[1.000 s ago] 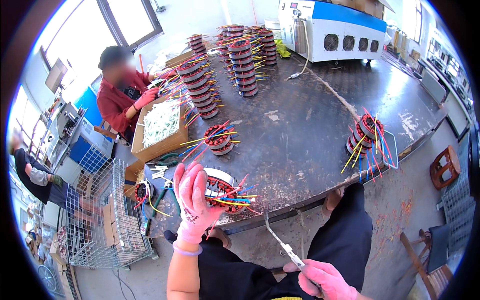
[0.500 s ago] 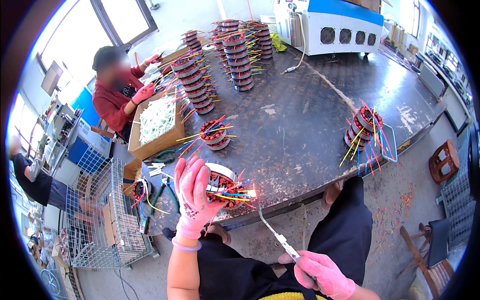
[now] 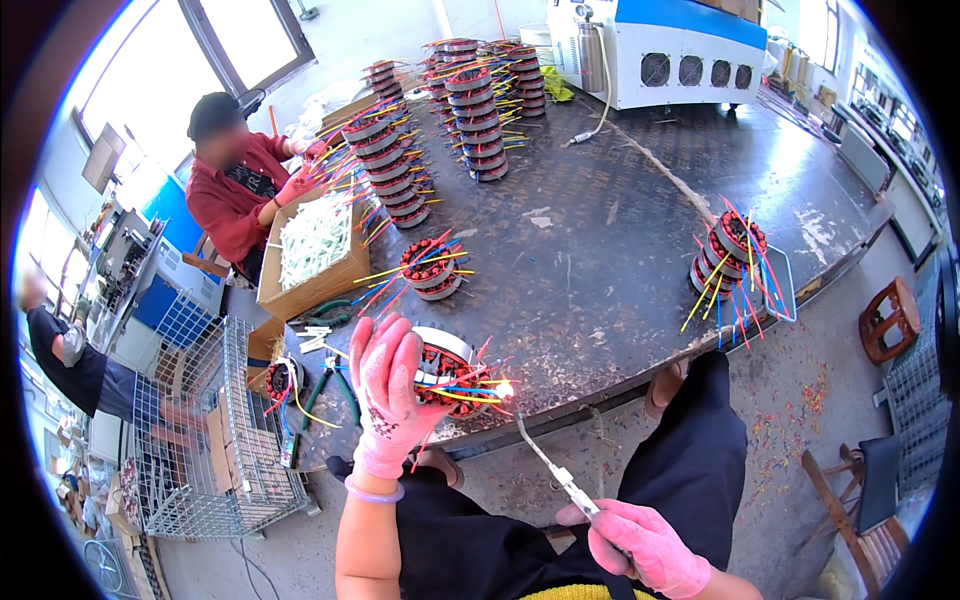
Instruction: The person uses a handheld heating tool to solder or heat-shrink wires on a circular motor component while holding it in their gloved hands.
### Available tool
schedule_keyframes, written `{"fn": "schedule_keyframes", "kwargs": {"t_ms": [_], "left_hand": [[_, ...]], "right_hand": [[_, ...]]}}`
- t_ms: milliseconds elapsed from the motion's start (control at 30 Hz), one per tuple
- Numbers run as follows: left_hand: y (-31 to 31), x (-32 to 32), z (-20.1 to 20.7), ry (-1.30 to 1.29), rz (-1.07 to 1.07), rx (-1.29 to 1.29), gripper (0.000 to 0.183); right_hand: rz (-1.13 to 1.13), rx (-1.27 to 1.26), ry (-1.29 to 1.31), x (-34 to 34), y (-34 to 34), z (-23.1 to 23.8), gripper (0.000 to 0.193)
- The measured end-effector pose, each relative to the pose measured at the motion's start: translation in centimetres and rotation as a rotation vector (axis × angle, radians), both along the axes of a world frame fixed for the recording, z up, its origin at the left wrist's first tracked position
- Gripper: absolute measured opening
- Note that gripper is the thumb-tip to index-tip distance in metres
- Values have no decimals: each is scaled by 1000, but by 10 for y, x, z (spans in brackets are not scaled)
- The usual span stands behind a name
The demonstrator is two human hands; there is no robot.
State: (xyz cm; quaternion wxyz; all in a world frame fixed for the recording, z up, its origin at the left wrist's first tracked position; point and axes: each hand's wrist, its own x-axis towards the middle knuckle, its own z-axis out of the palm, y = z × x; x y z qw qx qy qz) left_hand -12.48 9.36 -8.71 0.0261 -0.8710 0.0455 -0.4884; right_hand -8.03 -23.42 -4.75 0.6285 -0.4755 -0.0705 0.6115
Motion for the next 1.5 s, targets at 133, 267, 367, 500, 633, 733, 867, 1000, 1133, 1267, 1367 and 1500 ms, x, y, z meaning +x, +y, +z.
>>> {"fn": "schedule_keyframes", "kwargs": {"t_ms": [133, 267, 367, 500, 633, 733, 867, 1000, 1133, 1267, 1367, 1500], "left_hand": [[3, -4, 1, 66, 63, 95, 101], [2, -3, 1, 62, 65, 102, 102], [1, -1, 1, 54, 64, 110, 103], [0, -1, 1, 51, 68, 115, 102], [1, -2, -2, 62, 41, 13, 102], [-10, -10, 9, 96, 43, -174, 104], [-25, -17, 26, 132, -40, -329, 113], [-34, -27, 36, 216, -185, -495, 117], [-26, -32, 33, 367, -207, -596, 121], [-13, -26, 28, 510, -225, -705, 111], [-7, -22, 21, 555, -277, -771, 111], [-7, -24, 24, 606, -276, -861, 109]], "right_hand": [[12, -3, -11, 0, 0, 2, 42], [8, 26, -24, 0, -1, -3, 43], [0, 26, 27, -4, -3, -18, 43], [-6, 29, 22, -5, -3, -21, 43], [-105, 17, -65, -10, 1, -21, 38], [-150, 39, -152, -3, -1, -15, 39], [-241, -32, -288, 7, -13, -1, 43], [-328, -54, -277, 9, -22, -11, 44], [-330, -57, -273, 7, -21, -18, 46], [-304, -75, -296, 8, -16, -20, 46], [-307, -56, -290, 7, -15, -22, 44], [-320, -53, -256, 8, -18, -30, 37]]}}
